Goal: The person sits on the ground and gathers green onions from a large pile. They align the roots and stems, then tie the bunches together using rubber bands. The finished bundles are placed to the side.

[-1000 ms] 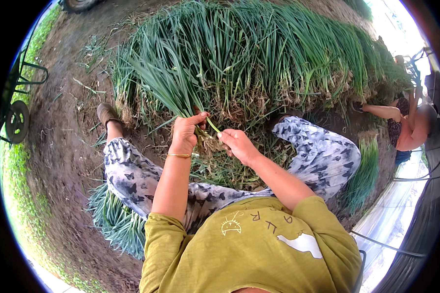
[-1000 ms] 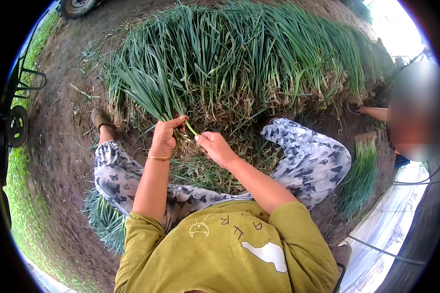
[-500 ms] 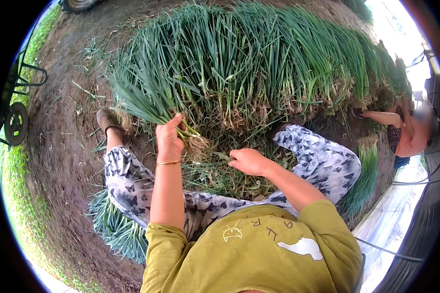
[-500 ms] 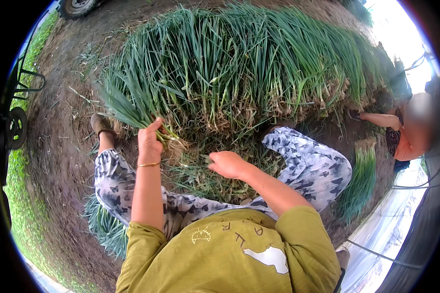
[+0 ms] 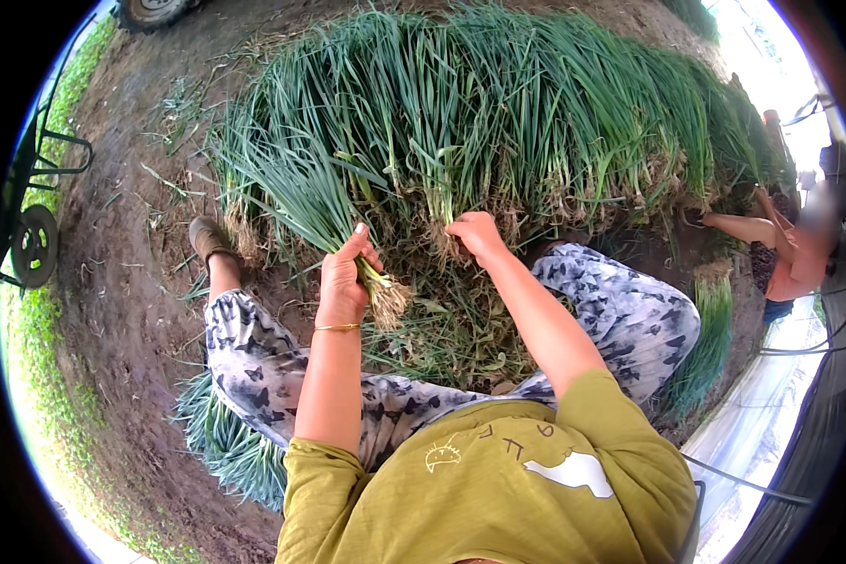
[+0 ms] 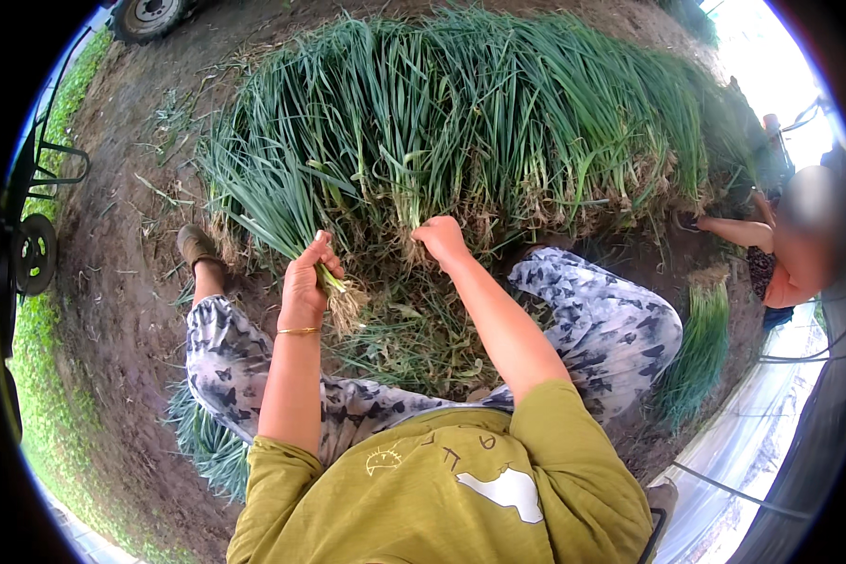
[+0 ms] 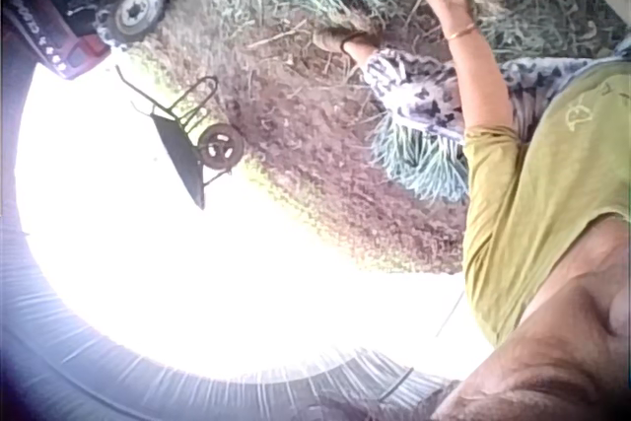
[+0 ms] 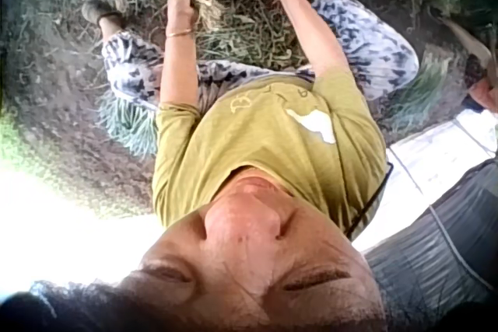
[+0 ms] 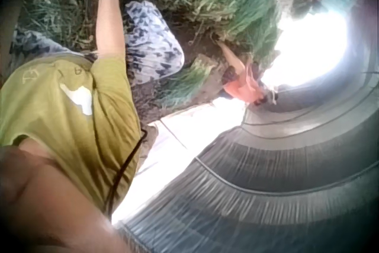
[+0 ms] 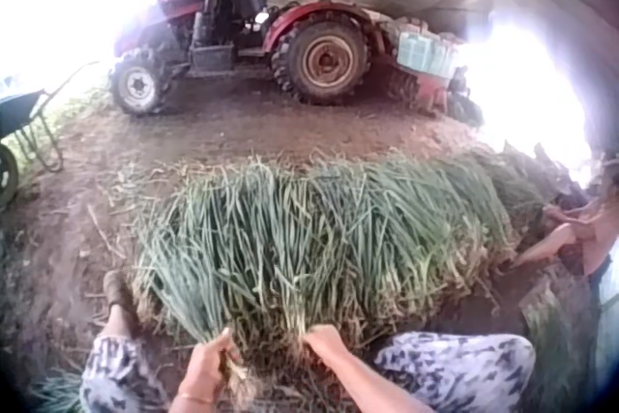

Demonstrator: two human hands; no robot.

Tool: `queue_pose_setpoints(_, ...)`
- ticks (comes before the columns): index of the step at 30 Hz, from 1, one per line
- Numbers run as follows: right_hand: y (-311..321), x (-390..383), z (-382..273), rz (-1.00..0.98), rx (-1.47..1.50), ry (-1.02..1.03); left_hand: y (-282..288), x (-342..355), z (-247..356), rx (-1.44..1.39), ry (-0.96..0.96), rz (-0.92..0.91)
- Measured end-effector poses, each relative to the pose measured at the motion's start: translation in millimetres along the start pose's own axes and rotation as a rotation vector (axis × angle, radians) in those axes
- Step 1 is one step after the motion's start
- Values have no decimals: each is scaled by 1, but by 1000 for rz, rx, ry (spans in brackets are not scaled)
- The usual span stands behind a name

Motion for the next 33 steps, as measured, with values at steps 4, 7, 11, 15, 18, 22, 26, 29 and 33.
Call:
queue_pose_setpoints(4, 9, -65, -9, -71, 462, -179, -15, -7, -16, 87, 52, 5)
queue_pose_setpoints(7, 0, -100, -11, -209, 668, -124, -20, -10, -37, 235, 92, -57)
queue_pose_setpoints(11, -16, -138, -23, -307, 643, -145, -28, -14, -53, 352, 151, -192)
queue_pose_setpoints(15, -21, -138, -20, -228, 616, -18, -23, -11, -53, 371, 108, -235)
queue_pose_setpoints(18, -20, -131, -25, -134, 511, 104, -21, -13, -56, 408, -4, -240)
queue_pose_setpoints(22, -19, -142, -23, -25, 241, 271, -22, -12, -49, 386, -81, -156)
queue_pose_setpoints(26, 0, -176, -6, -375, -77, 76, -12, -10, -35, 290, 3, -86)
queue_pose_setpoints(29, 10, -185, 2, -551, -387, 164, -10, -10, -27, 272, 19, -105)
queue_pose_setpoints(33, 5, -167, -31, -362, 250, 281, -17, -20, -32, 259, 79, -177)
Point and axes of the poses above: each hand's wrist, its own x-axis towards the middle knuckle, its own y-axis out of the back of the hand, z = x × y, the point moved 2 cm from there along x, towards the middle knuckle, and after that the axes turned 7 degrees about y, right-handed, at the moved point
